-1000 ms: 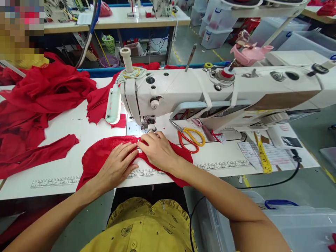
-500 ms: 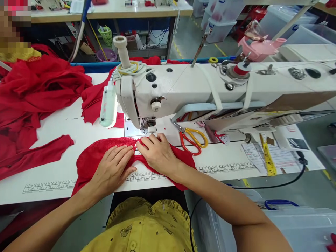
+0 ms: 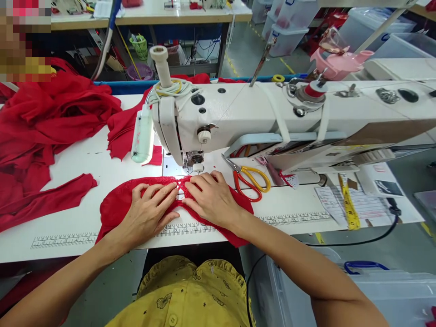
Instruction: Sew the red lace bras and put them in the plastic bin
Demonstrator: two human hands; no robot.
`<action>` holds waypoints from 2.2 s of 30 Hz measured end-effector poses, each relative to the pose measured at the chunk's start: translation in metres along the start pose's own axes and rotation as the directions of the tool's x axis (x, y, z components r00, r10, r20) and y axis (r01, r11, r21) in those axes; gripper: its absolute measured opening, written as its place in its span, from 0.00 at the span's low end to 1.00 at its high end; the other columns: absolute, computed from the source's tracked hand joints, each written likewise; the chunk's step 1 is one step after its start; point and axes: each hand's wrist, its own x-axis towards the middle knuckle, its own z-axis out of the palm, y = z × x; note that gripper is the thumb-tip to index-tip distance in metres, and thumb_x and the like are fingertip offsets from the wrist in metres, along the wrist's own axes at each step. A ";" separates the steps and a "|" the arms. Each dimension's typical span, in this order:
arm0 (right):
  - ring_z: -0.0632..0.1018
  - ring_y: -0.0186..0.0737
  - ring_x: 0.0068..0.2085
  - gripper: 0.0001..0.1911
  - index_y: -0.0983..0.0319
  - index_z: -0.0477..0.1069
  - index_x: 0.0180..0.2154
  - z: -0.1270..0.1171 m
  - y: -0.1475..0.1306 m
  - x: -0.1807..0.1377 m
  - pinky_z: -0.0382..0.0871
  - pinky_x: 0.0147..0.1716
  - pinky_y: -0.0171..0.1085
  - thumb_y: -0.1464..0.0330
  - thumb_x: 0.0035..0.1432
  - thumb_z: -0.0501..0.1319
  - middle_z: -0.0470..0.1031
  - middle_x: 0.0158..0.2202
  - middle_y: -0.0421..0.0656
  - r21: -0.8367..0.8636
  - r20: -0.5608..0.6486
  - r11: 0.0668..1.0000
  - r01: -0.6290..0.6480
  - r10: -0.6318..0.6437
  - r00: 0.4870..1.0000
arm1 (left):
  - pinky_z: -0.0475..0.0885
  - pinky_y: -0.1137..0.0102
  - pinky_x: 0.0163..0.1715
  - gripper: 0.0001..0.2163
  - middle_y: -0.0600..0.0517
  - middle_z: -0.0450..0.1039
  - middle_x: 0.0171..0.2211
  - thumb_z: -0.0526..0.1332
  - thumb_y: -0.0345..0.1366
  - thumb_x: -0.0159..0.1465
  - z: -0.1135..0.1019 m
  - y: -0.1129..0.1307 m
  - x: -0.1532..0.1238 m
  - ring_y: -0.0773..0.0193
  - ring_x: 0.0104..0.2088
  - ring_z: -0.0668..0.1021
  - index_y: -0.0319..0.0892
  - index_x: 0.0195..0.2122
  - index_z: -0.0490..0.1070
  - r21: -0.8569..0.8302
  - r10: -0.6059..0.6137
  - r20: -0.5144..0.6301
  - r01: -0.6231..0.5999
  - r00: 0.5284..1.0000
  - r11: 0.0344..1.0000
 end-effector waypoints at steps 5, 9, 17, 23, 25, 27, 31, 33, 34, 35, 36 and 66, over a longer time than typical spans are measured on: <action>0.73 0.48 0.50 0.20 0.63 0.70 0.56 0.000 -0.001 0.000 0.55 0.53 0.50 0.59 0.73 0.51 0.76 0.53 0.49 -0.040 0.006 0.999 -0.027 0.027 1.000 | 0.58 0.46 0.56 0.22 0.41 0.73 0.60 0.57 0.48 0.71 0.001 -0.001 0.000 0.45 0.52 0.74 0.38 0.59 0.71 -0.020 0.000 -0.015 0.000 1.000 1.000; 0.72 0.49 0.51 0.22 0.63 0.70 0.57 0.005 -0.001 -0.001 0.54 0.54 0.52 0.56 0.72 0.52 0.76 0.55 0.50 -0.045 0.015 0.999 -0.026 0.027 1.000 | 0.57 0.46 0.56 0.22 0.42 0.73 0.60 0.56 0.48 0.72 0.003 -0.002 -0.001 0.46 0.52 0.74 0.39 0.59 0.71 -0.020 -0.010 -0.022 0.010 1.000 1.000; 0.72 0.49 0.53 0.20 0.61 0.71 0.57 0.001 0.000 -0.001 0.53 0.58 0.53 0.58 0.72 0.52 0.75 0.55 0.49 -0.003 0.034 0.999 -0.048 0.048 0.998 | 0.57 0.46 0.56 0.23 0.42 0.72 0.61 0.54 0.50 0.73 0.003 -0.003 -0.002 0.47 0.53 0.74 0.39 0.59 0.71 -0.016 -0.007 -0.007 0.007 1.000 1.000; 0.72 0.53 0.48 0.17 0.65 0.73 0.54 -0.003 0.006 0.006 0.56 0.53 0.51 0.66 0.72 0.51 0.78 0.46 0.53 -0.126 -0.022 0.978 -0.166 0.164 0.986 | 0.57 0.45 0.57 0.23 0.41 0.71 0.62 0.55 0.50 0.72 0.003 -0.003 -0.003 0.45 0.55 0.73 0.39 0.60 0.70 -0.056 -0.012 0.006 0.012 1.000 0.998; 0.71 0.54 0.48 0.16 0.65 0.73 0.52 0.000 0.009 0.008 0.57 0.50 0.50 0.66 0.71 0.53 0.77 0.43 0.54 -0.162 -0.009 0.967 -0.194 0.196 0.981 | 0.57 0.45 0.57 0.23 0.40 0.71 0.62 0.55 0.49 0.72 0.002 -0.003 -0.003 0.45 0.54 0.73 0.39 0.60 0.70 -0.060 -0.010 0.006 0.011 1.000 0.998; 0.72 0.53 0.47 0.14 0.64 0.74 0.49 0.003 0.011 0.009 0.57 0.48 0.49 0.65 0.71 0.54 0.77 0.42 0.53 -0.166 0.006 0.967 -0.193 0.197 0.980 | 0.58 0.45 0.56 0.23 0.40 0.71 0.62 0.55 0.49 0.72 0.001 -0.003 -0.003 0.44 0.54 0.73 0.38 0.60 0.70 -0.062 -0.014 0.012 0.015 1.000 0.998; 0.73 0.50 0.44 0.10 0.61 0.74 0.41 0.006 0.013 0.010 0.59 0.46 0.46 0.70 0.70 0.53 0.77 0.38 0.49 -0.122 -0.014 0.976 -0.183 0.183 0.983 | 0.61 0.46 0.55 0.22 0.40 0.71 0.61 0.55 0.48 0.72 -0.006 -0.003 0.001 0.46 0.55 0.73 0.39 0.60 0.69 -0.115 -0.036 0.044 0.041 0.998 0.992; 0.73 0.49 0.43 0.09 0.61 0.72 0.39 0.002 0.011 0.010 0.60 0.44 0.45 0.72 0.68 0.53 0.77 0.37 0.48 -0.085 -0.028 0.979 -0.186 0.184 0.982 | 0.65 0.51 0.52 0.18 0.41 0.74 0.58 0.55 0.44 0.73 -0.013 -0.001 0.004 0.48 0.53 0.74 0.40 0.58 0.70 -0.186 -0.071 0.038 0.077 0.997 0.980; 0.73 0.48 0.42 0.09 0.61 0.71 0.38 -0.001 0.010 0.010 0.61 0.44 0.44 0.72 0.68 0.53 0.77 0.37 0.48 -0.064 -0.029 0.979 -0.193 0.191 0.981 | 0.67 0.54 0.50 0.16 0.42 0.75 0.55 0.55 0.42 0.73 -0.017 0.000 0.006 0.51 0.52 0.75 0.40 0.56 0.72 -0.239 -0.102 0.025 0.105 0.994 0.965; 0.74 0.47 0.40 0.08 0.61 0.71 0.38 -0.004 0.008 0.010 0.61 0.42 0.43 0.72 0.67 0.53 0.77 0.36 0.47 -0.041 -0.020 0.978 -0.204 0.203 0.979 | 0.69 0.57 0.47 0.14 0.43 0.77 0.51 0.54 0.40 0.74 -0.021 0.001 0.007 0.53 0.49 0.77 0.41 0.53 0.73 -0.306 -0.147 0.013 0.144 0.989 0.941; 0.74 0.45 0.38 0.07 0.61 0.70 0.38 -0.008 0.006 0.010 0.62 0.39 0.42 0.72 0.67 0.54 0.77 0.36 0.46 -0.018 -0.003 0.975 -0.222 0.222 0.975 | 0.70 0.61 0.43 0.13 0.44 0.78 0.47 0.53 0.39 0.74 -0.025 0.003 0.009 0.56 0.45 0.77 0.41 0.50 0.74 -0.385 -0.204 0.011 0.193 0.979 0.903; 0.76 0.48 0.44 0.17 0.65 0.65 0.53 -0.028 -0.113 -0.045 0.76 0.40 0.45 0.69 0.64 0.60 0.74 0.45 0.52 0.316 -0.347 0.941 -0.119 0.232 0.909 | 0.74 0.75 0.36 0.21 0.52 0.76 0.36 0.72 0.47 0.57 -0.054 0.093 -0.021 0.66 0.38 0.78 0.45 0.50 0.78 -0.709 -0.620 0.619 0.004 0.481 -0.705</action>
